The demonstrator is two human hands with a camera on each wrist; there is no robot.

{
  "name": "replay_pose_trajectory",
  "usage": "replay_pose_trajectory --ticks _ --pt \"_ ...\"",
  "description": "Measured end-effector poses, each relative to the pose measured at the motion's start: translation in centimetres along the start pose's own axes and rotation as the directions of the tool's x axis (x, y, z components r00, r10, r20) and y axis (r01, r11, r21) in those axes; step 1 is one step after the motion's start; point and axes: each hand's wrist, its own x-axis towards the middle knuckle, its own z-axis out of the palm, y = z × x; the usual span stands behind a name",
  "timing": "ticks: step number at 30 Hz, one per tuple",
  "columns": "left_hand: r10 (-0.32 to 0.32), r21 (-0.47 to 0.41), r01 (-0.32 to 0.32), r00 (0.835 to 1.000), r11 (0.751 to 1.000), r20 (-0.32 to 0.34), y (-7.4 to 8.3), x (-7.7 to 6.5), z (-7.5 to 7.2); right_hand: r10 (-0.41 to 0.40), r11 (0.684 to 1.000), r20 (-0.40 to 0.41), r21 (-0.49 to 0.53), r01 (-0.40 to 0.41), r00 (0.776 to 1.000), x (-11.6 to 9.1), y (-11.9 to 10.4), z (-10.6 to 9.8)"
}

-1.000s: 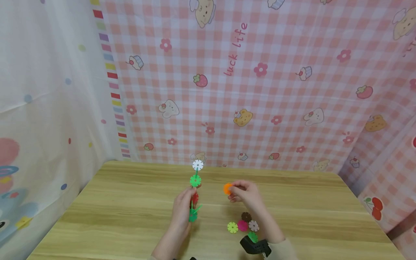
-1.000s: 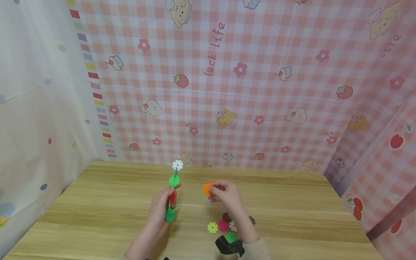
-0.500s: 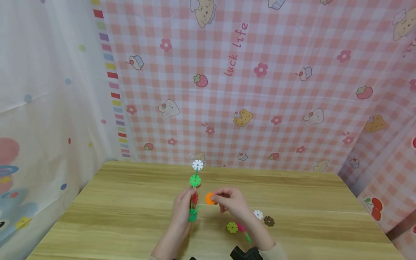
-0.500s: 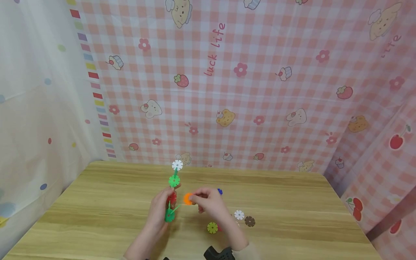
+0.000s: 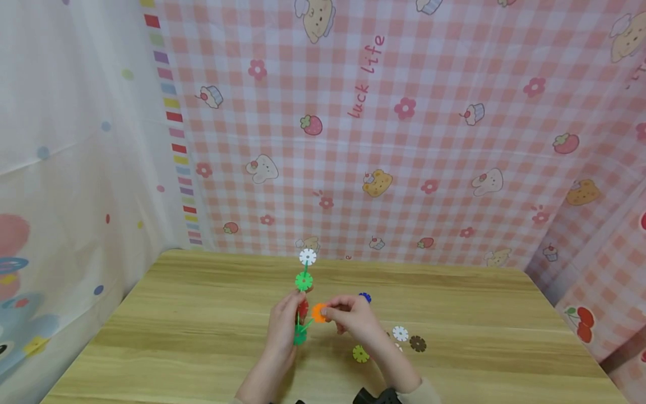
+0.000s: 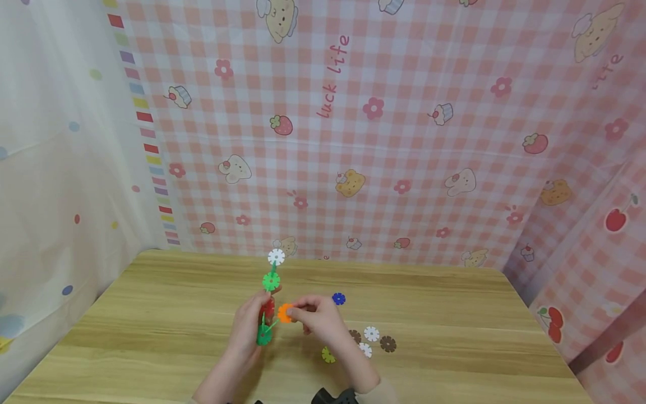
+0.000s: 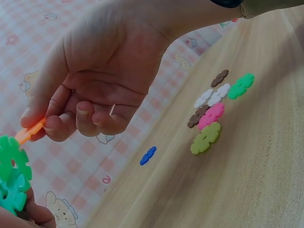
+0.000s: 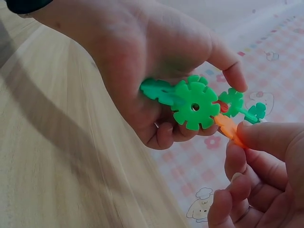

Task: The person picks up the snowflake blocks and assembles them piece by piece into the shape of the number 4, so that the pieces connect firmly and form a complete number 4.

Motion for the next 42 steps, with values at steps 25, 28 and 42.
replay_pose_trajectory --ticks 25,28,42 --pt "-0.001 -0.034 0.001 1.000 0.999 0.005 -0.1 0.0 0.1 -0.027 0.999 0.001 -0.045 0.027 1.000 -0.1 0.1 0.5" --pt "0.011 -0.041 -0.011 1.000 0.999 -0.002 -0.2 0.1 0.2 -0.034 0.998 -0.001 -0.060 0.034 0.999 0.0 0.2 0.6" --pt "0.011 -0.039 -0.011 1.000 0.999 -0.015 0.1 -0.3 0.5 -0.011 0.998 0.015 -0.064 0.012 1.000 -0.1 0.2 0.6"
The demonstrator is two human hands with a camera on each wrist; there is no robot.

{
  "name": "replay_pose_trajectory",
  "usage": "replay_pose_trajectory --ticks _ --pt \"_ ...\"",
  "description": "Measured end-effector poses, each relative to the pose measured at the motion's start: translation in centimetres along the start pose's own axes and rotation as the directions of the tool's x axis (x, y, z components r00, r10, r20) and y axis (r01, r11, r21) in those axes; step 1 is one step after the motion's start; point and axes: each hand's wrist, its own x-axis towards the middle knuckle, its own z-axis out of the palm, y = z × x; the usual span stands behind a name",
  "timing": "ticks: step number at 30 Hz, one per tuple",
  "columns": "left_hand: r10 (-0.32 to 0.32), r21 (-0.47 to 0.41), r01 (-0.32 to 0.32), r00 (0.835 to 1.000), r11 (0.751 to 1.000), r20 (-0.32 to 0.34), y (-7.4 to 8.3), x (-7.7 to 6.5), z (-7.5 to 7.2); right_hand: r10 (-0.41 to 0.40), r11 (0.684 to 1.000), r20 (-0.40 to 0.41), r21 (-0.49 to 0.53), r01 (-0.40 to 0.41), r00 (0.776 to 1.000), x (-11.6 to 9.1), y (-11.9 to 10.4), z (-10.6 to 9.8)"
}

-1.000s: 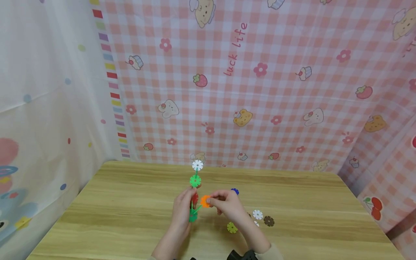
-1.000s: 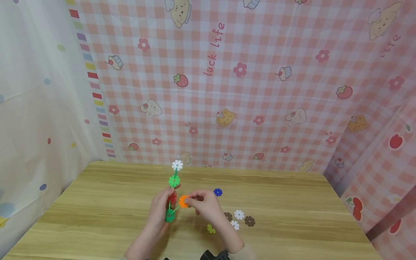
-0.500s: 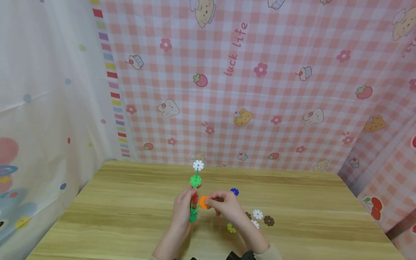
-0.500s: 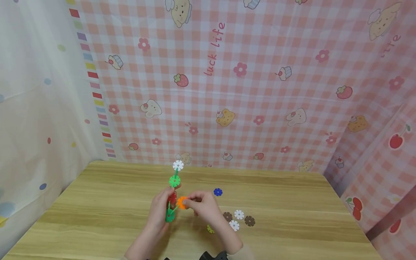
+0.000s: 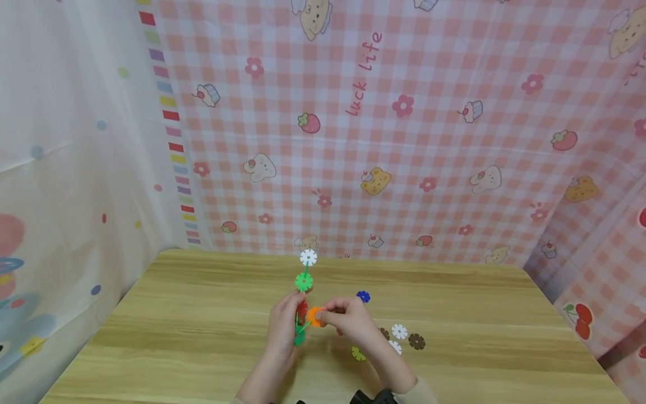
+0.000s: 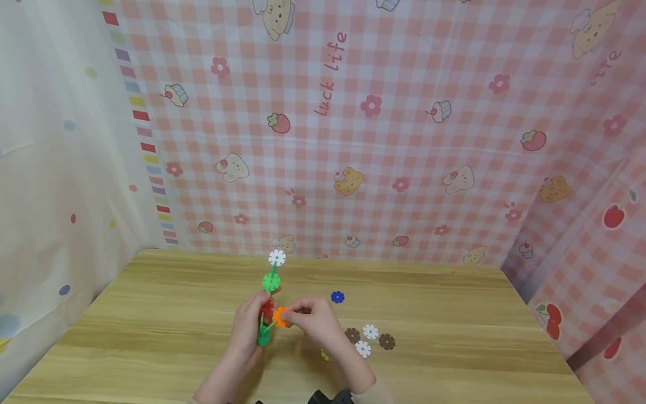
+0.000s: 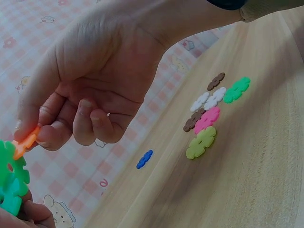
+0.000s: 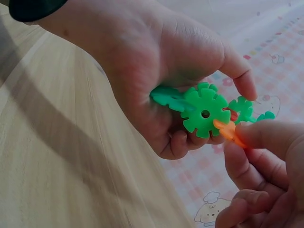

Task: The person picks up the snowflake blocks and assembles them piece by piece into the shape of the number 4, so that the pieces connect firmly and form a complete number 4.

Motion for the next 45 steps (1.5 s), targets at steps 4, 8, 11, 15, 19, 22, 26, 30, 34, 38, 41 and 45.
replay_pose_trajectory --ticks 4,8,11,15,19,22,26,30,34,38,41,45 --pt "-0.004 -0.022 0.004 1.000 1.000 0.014 0.0 0.0 0.0 0.010 1.000 0.003 0.009 -0.010 1.000 0.0 0.1 -0.1" --pt "-0.003 -0.028 0.004 1.000 1.000 0.022 -0.1 0.1 0.0 0.025 1.000 0.012 0.012 -0.025 1.000 0.1 0.1 -0.3" --pt "-0.002 -0.014 0.002 1.000 1.000 0.018 -0.1 0.2 -0.1 0.024 0.999 0.012 0.028 -0.024 1.000 0.1 0.1 -0.8" --pt "0.004 -0.006 -0.004 1.000 1.000 0.016 -0.1 0.2 -0.2 0.019 0.998 -0.022 0.056 -0.018 1.000 0.4 0.1 -1.9" --pt "0.013 -0.024 -0.012 1.000 1.000 0.025 -0.2 0.2 -0.2 0.049 0.998 -0.110 0.036 -0.045 0.993 0.7 0.9 -3.6" --pt "0.010 -0.036 -0.009 1.000 0.999 0.027 -0.2 0.2 -0.1 0.061 0.997 -0.224 -0.024 -0.068 0.973 1.1 2.1 -4.7" --pt "0.000 -0.036 0.001 1.000 0.999 0.024 -0.4 0.3 -0.1 0.007 0.984 -0.358 -0.164 -0.071 0.934 1.5 4.2 -6.0" --pt "-0.001 -0.026 0.002 1.000 1.000 0.022 -0.4 0.3 -0.1 -0.095 0.943 -0.368 -0.332 -0.036 0.925 1.6 5.9 -6.8" --pt "-0.001 -0.025 0.001 1.000 1.000 0.022 -0.4 0.2 -0.1 -0.170 0.859 -0.331 -0.511 -0.026 0.928 1.8 6.9 -6.8" --pt "-0.001 -0.023 0.002 1.000 1.000 0.021 -0.3 0.2 0.0 -0.146 0.783 -0.327 -0.615 -0.093 0.934 1.8 7.2 -6.5" --pt "-0.002 -0.023 0.003 1.000 1.000 0.023 -0.3 0.2 0.0 -0.112 0.767 -0.322 -0.629 -0.125 0.940 1.8 7.3 -6.3" --pt "-0.001 -0.019 0.002 1.000 1.000 0.025 -0.3 0.2 -0.1 -0.105 0.767 -0.325 -0.628 -0.132 0.940 1.9 7.4 -6.2"
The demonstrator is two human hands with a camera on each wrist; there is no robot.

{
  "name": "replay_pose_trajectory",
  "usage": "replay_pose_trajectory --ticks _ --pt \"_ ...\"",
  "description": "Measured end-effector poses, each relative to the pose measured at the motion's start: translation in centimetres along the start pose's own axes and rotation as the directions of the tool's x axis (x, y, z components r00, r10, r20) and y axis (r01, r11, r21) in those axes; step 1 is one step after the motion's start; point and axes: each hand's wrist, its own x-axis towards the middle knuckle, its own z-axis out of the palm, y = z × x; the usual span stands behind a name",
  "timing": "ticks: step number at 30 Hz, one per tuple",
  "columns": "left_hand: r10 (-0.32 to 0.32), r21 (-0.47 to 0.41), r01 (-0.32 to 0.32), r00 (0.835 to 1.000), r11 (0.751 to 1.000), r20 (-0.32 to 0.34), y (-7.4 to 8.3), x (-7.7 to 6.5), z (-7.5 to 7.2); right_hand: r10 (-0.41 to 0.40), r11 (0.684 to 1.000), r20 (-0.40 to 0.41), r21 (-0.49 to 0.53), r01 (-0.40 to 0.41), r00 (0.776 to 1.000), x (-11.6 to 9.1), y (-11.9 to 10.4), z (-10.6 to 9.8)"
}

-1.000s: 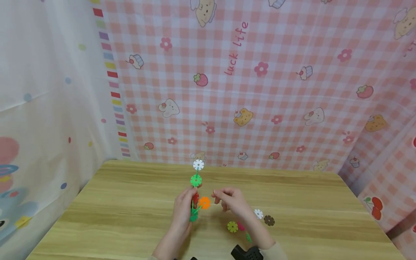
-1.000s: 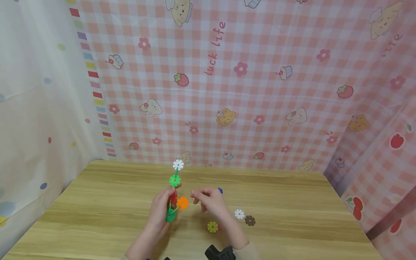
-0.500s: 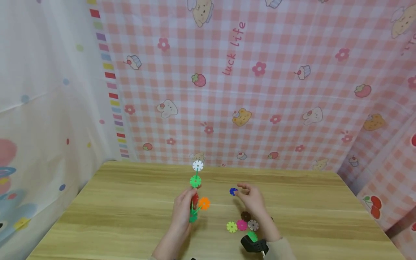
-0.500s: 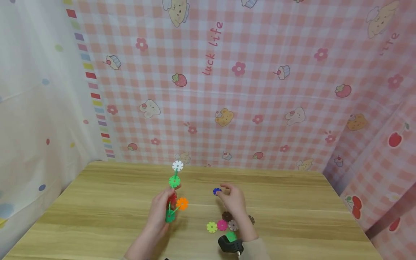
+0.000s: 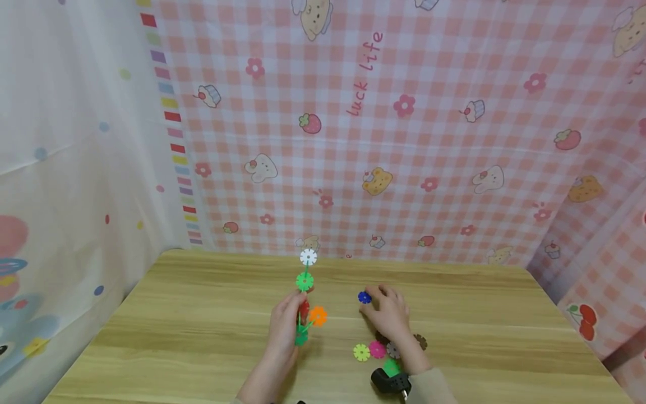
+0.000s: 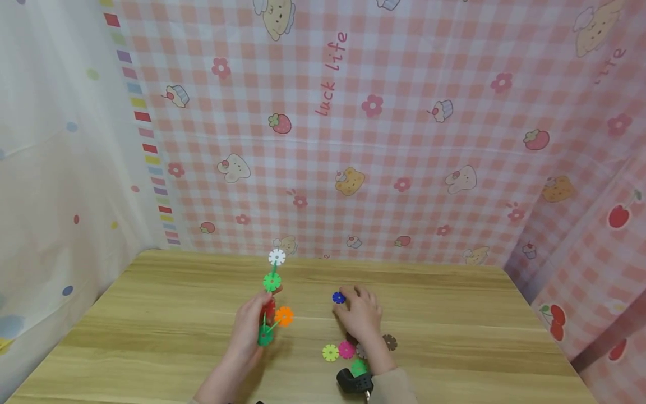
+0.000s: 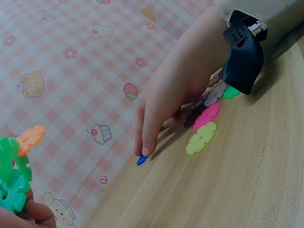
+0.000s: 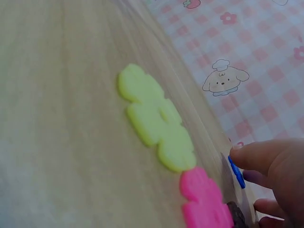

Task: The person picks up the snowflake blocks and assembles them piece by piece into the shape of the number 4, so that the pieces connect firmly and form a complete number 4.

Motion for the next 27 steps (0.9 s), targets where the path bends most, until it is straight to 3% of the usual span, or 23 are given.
replay_pose_trajectory --ticks 14,27 --pt "-0.008 0.006 0.008 1.000 1.000 -0.008 -0.27 0.20 -0.04 -0.009 1.000 -0.031 -0.013 0.008 0.999 -0.17 -0.04 -0.08" --pt "-0.009 -0.003 0.009 1.000 1.000 -0.004 -0.07 -0.06 0.13 -0.002 0.999 0.024 0.046 0.001 1.000 0.04 -0.23 -0.56"
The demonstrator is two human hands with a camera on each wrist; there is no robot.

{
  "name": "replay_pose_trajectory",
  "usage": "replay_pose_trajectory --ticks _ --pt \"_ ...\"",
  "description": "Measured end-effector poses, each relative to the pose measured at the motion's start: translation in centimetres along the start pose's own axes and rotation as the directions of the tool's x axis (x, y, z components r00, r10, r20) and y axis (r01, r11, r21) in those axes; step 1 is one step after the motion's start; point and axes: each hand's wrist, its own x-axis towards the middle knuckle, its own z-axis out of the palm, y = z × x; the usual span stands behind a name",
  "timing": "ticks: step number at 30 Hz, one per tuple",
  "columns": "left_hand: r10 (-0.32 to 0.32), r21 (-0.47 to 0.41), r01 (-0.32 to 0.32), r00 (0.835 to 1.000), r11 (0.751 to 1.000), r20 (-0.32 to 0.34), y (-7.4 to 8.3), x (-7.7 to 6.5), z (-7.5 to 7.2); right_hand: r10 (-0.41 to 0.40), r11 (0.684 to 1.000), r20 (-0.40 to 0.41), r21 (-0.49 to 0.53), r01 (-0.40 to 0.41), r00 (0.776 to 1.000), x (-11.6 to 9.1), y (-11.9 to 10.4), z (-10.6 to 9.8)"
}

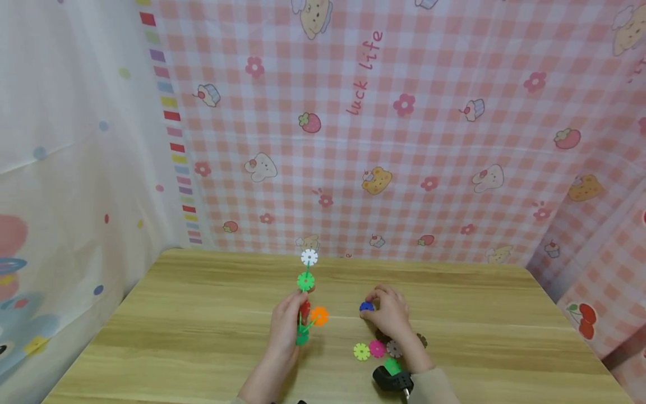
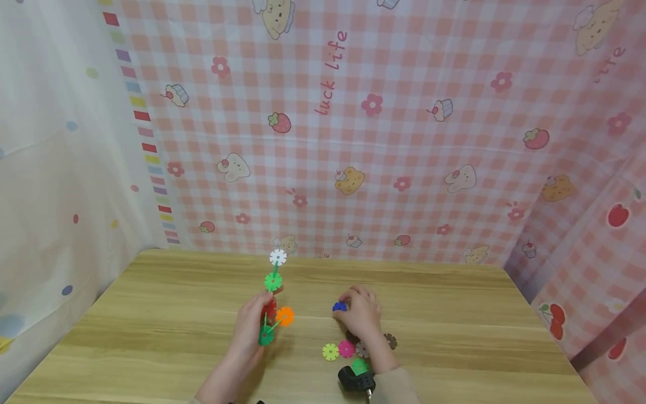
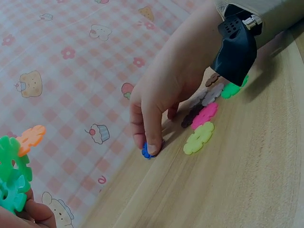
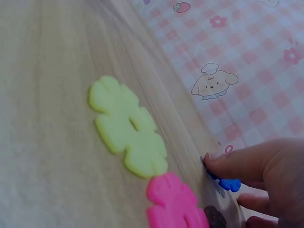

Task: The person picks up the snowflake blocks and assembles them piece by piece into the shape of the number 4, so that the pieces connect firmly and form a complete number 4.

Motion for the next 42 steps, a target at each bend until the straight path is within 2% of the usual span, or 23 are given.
replay_pose_trajectory --ticks 5,9,13,17,22,29,32,35,40,42 --pt "-0.005 0.001 0.005 1.000 1.000 -0.010 0.0 0.0 0.0 -0.068 0.997 0.001 0.043 0.068 0.998 0.1 0.0 0.0" --pt "-0.004 -0.006 0.004 1.000 1.000 -0.007 0.0 0.0 0.0 -0.089 0.990 0.012 0.108 0.087 0.996 0.1 0.0 0.0" --pt "0.000 -0.004 0.000 1.000 1.000 -0.004 0.1 -0.1 -0.1 -0.068 0.979 0.026 0.194 0.061 0.997 0.2 0.1 0.1" --pt "0.003 -0.008 -0.004 1.000 1.000 -0.005 0.1 -0.1 -0.1 -0.018 0.944 0.048 0.329 0.002 0.999 0.3 0.1 -0.1" --pt "0.007 -0.010 -0.007 1.000 1.000 -0.003 0.1 -0.1 -0.1 0.042 0.874 0.080 0.480 -0.075 0.996 0.4 -0.3 -0.4" --pt "0.012 -0.025 -0.013 1.000 1.000 -0.008 0.2 -0.1 -0.1 0.080 0.746 0.164 0.645 -0.168 0.983 0.4 -1.5 -1.1" --pt "0.019 -0.023 -0.019 1.000 1.000 -0.007 0.2 -0.1 -0.2 0.070 0.718 0.183 0.674 -0.177 0.981 0.3 -2.1 -1.3" --pt "0.018 -0.019 -0.018 1.000 1.000 -0.005 0.1 -0.1 -0.2 0.039 0.672 0.206 0.719 -0.178 0.978 0.2 -2.7 -1.5" --pt "0.009 -0.015 -0.009 1.000 1.000 -0.007 0.1 0.0 -0.3 -0.081 0.538 0.257 0.824 -0.175 0.963 -0.1 -3.4 -1.7" --pt "0.007 -0.011 -0.007 1.000 1.000 -0.006 0.2 0.0 -0.3 -0.142 0.502 0.272 0.848 -0.167 0.952 -0.3 -3.7 -1.7"
